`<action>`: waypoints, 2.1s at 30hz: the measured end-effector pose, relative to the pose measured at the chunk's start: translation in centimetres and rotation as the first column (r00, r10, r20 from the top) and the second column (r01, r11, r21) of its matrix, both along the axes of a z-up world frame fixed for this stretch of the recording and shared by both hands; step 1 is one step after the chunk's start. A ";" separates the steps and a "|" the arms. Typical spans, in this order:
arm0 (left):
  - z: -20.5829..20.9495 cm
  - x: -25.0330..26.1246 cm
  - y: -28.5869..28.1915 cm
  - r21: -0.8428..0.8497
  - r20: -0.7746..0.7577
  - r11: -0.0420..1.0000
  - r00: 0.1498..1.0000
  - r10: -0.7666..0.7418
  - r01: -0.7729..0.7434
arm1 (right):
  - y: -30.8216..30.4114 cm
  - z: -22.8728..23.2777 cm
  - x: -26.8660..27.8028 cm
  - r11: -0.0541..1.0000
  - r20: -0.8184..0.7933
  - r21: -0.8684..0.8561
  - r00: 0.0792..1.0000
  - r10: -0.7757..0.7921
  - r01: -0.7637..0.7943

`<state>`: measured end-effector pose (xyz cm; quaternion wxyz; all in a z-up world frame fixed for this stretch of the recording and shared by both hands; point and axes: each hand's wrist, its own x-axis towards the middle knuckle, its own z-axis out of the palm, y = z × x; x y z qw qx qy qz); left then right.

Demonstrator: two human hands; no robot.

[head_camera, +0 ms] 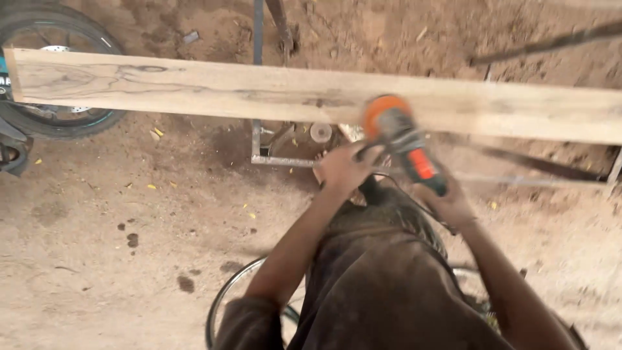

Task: Smoothing wooden planks using an electric angle grinder with a sanding disc.

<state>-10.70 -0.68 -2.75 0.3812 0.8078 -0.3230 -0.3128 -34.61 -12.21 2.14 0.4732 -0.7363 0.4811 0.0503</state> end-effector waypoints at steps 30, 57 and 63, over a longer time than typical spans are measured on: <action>1.7 1.6 5.8 0.003 0.060 0.992 0.991 0.124 -0.124 | 4.7 1.8 3.1 0.993 -0.030 -0.047 0.994 0.105 -0.107; 1.8 -7.1 -1.9 -0.128 0.068 0.967 0.970 0.232 -0.222 | -6.3 2.7 -3.7 0.976 -0.042 0.090 0.979 0.201 -0.197; 3.1 -18.1 -10.5 -0.047 -0.033 0.989 0.990 0.139 -0.140 | -12.1 5.5 -15.0 0.999 -0.195 0.031 0.980 0.044 -0.038</action>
